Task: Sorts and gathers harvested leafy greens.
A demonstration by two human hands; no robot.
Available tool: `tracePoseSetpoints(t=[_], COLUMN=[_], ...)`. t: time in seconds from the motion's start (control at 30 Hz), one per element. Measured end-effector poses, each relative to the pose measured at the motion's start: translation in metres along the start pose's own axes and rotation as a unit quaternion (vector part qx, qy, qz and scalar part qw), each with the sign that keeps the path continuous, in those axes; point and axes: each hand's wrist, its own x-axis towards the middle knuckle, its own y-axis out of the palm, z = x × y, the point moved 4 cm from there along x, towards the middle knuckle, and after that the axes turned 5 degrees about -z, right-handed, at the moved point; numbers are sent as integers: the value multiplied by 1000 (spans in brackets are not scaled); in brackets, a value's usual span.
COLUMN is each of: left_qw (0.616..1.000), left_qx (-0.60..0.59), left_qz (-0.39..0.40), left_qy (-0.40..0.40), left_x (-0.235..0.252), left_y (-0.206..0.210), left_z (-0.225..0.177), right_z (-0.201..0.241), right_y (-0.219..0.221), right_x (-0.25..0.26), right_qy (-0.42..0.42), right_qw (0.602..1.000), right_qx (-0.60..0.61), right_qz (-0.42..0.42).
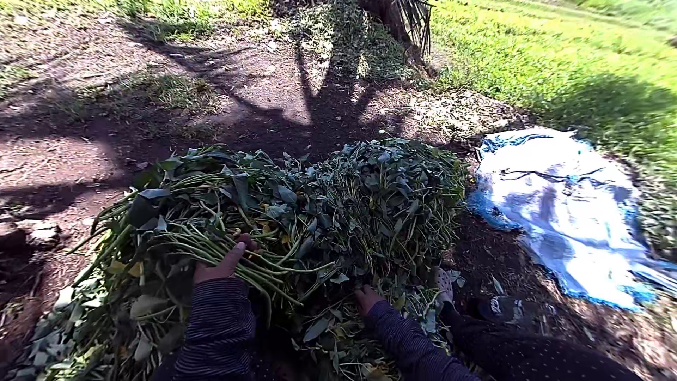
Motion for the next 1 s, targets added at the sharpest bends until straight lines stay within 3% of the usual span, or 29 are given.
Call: tracePoseSetpoints(t=[0.13,0.37,0.53,0.63,0.77,0.87,1.0], left_qw=[1000,1000,1000,999,991,975,960], left_qx=[6,11,7,19,74,84,95], left_qz=[9,11,15,26,105,199,232], left_qy=[-2,-19,-16,-15,-30,-52,-122], left_x=[4,-4,-4,-5,-12,-22,-53], left_y=[0,9,6,5,7,12,21], left_z=[4,4,4,1,-8,-2,10], right_z=[-3,10,-1,-6,-6,-18,-32], right_y=[-9,2,11,-17,-84,-116,-127], right_x=[-11,27,39,15,-66,-116,-159], right_qy=[26,13,22,-43,-111,-125,-177], right_qw=[999,998,999,999,988,959,855], right_qx=[-4,-32,-24,-25,78,201,388], right_qz=[20,61,29,-10,-73,-159,-295])
